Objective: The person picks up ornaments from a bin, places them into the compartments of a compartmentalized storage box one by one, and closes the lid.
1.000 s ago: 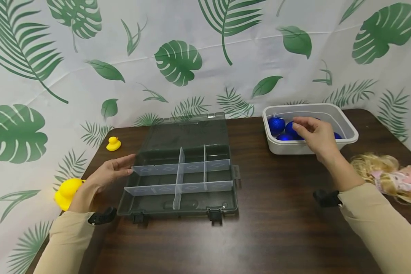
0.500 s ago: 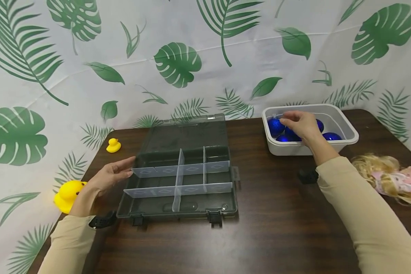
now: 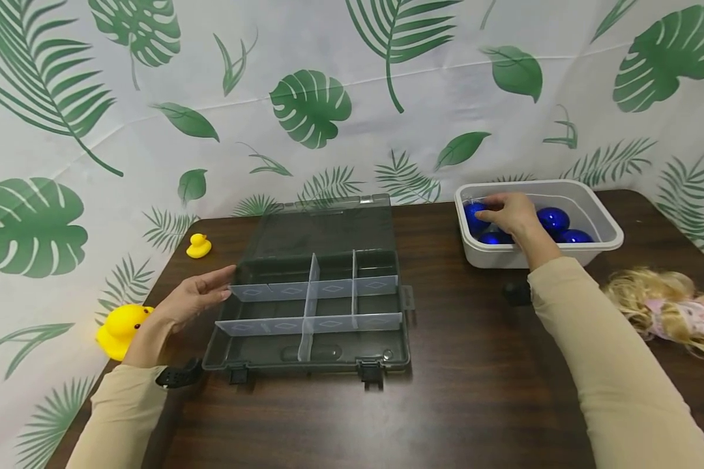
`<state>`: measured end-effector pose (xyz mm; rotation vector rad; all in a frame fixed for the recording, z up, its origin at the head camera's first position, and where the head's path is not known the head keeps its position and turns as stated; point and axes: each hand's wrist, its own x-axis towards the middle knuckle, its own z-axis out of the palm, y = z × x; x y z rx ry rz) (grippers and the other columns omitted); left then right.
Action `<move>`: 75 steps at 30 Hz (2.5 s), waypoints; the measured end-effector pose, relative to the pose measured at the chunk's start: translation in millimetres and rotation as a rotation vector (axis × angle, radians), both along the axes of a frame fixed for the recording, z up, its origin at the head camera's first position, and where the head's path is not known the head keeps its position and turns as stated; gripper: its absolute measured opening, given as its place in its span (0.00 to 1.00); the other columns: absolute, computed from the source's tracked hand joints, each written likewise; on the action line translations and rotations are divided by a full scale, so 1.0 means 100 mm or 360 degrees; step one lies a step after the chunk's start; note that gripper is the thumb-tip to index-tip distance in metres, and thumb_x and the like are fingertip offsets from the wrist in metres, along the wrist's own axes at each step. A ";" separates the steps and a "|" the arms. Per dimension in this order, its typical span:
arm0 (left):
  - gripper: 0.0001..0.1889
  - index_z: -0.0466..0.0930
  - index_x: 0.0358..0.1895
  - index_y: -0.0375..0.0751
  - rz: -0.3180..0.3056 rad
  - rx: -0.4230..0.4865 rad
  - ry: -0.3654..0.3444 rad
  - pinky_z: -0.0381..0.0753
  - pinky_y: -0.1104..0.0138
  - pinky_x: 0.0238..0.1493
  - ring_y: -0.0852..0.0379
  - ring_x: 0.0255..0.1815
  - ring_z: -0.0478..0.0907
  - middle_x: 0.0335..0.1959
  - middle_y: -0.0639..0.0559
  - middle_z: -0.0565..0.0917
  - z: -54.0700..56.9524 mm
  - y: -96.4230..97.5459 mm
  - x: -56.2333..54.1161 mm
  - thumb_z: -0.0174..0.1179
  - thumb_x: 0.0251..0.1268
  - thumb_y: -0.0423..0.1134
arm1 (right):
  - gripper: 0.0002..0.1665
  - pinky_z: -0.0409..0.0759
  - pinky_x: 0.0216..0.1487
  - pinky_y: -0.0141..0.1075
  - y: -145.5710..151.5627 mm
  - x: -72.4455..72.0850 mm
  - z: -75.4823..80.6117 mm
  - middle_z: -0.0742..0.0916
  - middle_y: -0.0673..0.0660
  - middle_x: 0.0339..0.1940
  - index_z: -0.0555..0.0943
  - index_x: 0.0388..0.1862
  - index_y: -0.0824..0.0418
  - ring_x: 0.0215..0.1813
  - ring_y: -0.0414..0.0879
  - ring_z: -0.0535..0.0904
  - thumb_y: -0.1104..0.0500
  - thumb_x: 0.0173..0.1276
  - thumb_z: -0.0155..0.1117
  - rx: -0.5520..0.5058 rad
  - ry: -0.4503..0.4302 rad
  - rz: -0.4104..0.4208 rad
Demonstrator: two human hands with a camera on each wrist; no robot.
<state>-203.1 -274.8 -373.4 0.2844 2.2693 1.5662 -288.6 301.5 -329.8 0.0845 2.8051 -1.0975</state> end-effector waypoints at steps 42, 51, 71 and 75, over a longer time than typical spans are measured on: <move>0.32 0.50 0.72 0.31 0.0057 0.0019 -0.0054 0.60 0.56 0.65 0.39 0.72 0.56 0.74 0.38 0.52 0.00 0.00 -0.01 0.52 0.68 0.30 | 0.44 0.57 0.66 0.63 -0.02 0.07 0.10 0.64 0.73 0.69 0.58 0.72 0.66 0.68 0.69 0.60 0.45 0.65 0.61 -0.0224 0.0197 -0.0010; 0.32 0.50 0.73 0.32 0.0056 0.0025 -0.0057 0.61 0.57 0.65 0.39 0.71 0.56 0.74 0.38 0.52 0.01 0.02 -0.02 0.52 0.68 0.30 | 0.40 0.63 0.64 0.60 -0.33 0.23 0.36 0.66 0.70 0.69 0.60 0.71 0.63 0.68 0.67 0.63 0.49 0.66 0.60 -0.0261 0.0396 0.0058; 0.31 0.50 0.72 0.32 0.0058 0.0034 -0.0046 0.61 0.57 0.65 0.39 0.71 0.57 0.74 0.37 0.51 -0.01 0.03 0.00 0.50 0.68 0.29 | 0.29 0.73 0.62 0.48 -2.11 0.43 0.16 0.75 0.64 0.64 0.71 0.64 0.65 0.65 0.59 0.71 0.65 0.63 0.64 -0.0556 0.0278 0.0852; 0.31 0.50 0.72 0.31 0.0055 0.0037 -0.0040 0.61 0.57 0.65 0.39 0.72 0.55 0.74 0.37 0.51 0.00 0.04 0.00 0.51 0.69 0.29 | 0.30 0.74 0.61 0.48 -2.29 0.43 0.13 0.75 0.64 0.64 0.70 0.65 0.64 0.65 0.58 0.71 0.64 0.63 0.64 -0.0556 0.0235 0.0912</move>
